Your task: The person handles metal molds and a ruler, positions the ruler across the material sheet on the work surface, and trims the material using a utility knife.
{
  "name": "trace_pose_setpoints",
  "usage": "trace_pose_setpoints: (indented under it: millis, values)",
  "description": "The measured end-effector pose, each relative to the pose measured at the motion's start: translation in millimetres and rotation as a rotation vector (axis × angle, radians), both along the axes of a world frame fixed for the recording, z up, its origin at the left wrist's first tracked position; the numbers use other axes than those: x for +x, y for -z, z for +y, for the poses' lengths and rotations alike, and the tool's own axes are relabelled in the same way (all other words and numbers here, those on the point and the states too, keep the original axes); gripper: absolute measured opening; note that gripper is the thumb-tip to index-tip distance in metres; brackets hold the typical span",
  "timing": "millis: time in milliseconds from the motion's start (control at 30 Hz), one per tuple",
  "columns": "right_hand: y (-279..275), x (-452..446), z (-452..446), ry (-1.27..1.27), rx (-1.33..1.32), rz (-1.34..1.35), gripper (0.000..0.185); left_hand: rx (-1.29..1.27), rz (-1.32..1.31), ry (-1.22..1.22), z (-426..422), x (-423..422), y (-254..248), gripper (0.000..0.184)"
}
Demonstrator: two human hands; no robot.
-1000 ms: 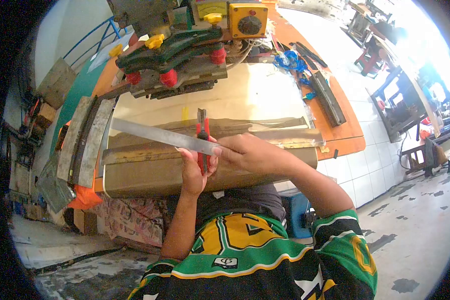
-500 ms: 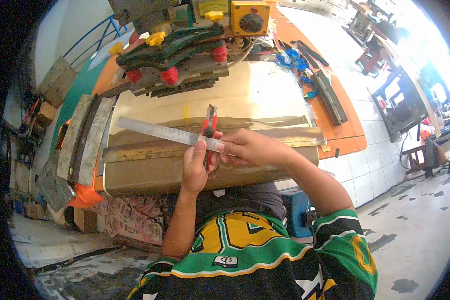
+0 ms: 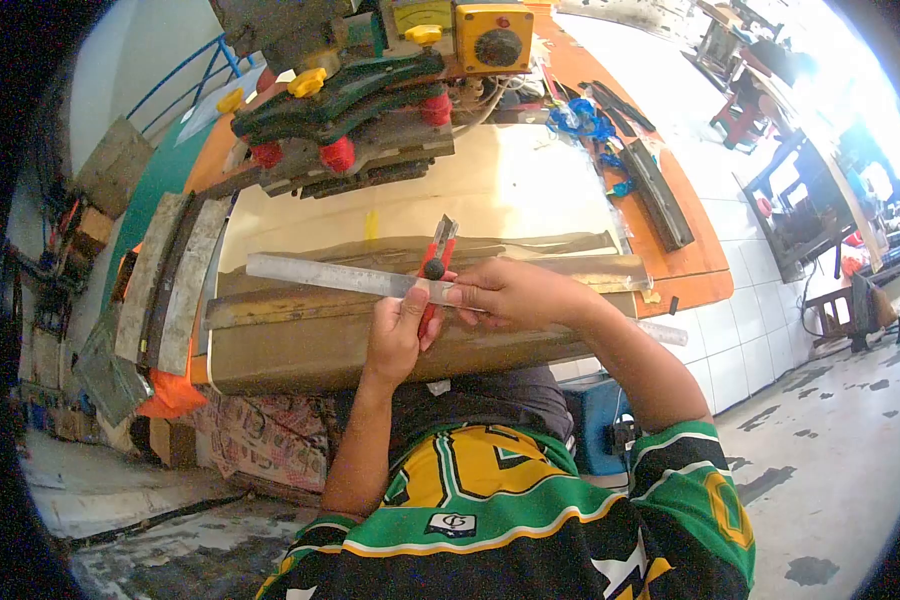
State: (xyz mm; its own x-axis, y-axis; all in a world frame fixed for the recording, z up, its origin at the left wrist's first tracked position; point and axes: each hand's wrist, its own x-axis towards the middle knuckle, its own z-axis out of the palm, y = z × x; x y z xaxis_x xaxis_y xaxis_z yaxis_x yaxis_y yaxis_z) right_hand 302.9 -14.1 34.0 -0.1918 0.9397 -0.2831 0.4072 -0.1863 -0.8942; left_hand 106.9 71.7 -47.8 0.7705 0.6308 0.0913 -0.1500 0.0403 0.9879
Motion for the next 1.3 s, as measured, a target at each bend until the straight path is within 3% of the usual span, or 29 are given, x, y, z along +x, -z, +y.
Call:
trace_pose_setpoints:
  millis: [200,267,333,467,533,600,667,833,933,1000,1300]
  values:
    - [-5,16,6,-0.147,0.031,-0.059,0.05,-0.016,0.016,-0.003,-5,1,-3,0.043]
    - [-5,19,6,-0.151,-0.097,-0.053,0.051,-0.016,0.006,0.008,-4,1,-3,0.042]
    - [-6,15,4,-0.144,-0.073,-0.019,0.049,-0.024,-0.028,0.082,-2,0,-5,0.056]
    - [0,-10,-3,-0.007,0.052,0.125,0.04,0.012,-0.071,0.054,-5,-1,-6,0.066]
    - [2,-12,-5,-0.025,0.106,0.092,0.033,-0.096,-0.216,0.003,-5,-2,-2,0.074]
    - [-3,-18,-10,0.13,0.267,-0.141,0.027,-0.06,-0.242,-0.032,-3,3,-2,0.078]
    - [-14,-23,-13,0.194,0.266,-0.216,0.023,-0.024,-0.27,-0.065,-4,6,0,0.081]
    - [-1,-28,-23,0.268,0.394,-0.274,0.019,-0.236,-0.357,-0.194,-2,7,11,0.056]
    - [5,-33,-22,0.187,0.518,-0.297,0.025,-0.349,-0.39,-0.119,1,4,1,0.047]
    - [8,-41,-19,0.19,0.663,-0.512,0.029,-0.363,-0.362,-0.143,-1,3,-3,0.046]
    - [5,-51,-14,0.284,0.621,-0.634,0.027,-0.509,-0.23,-0.241,-3,0,-12,0.046]
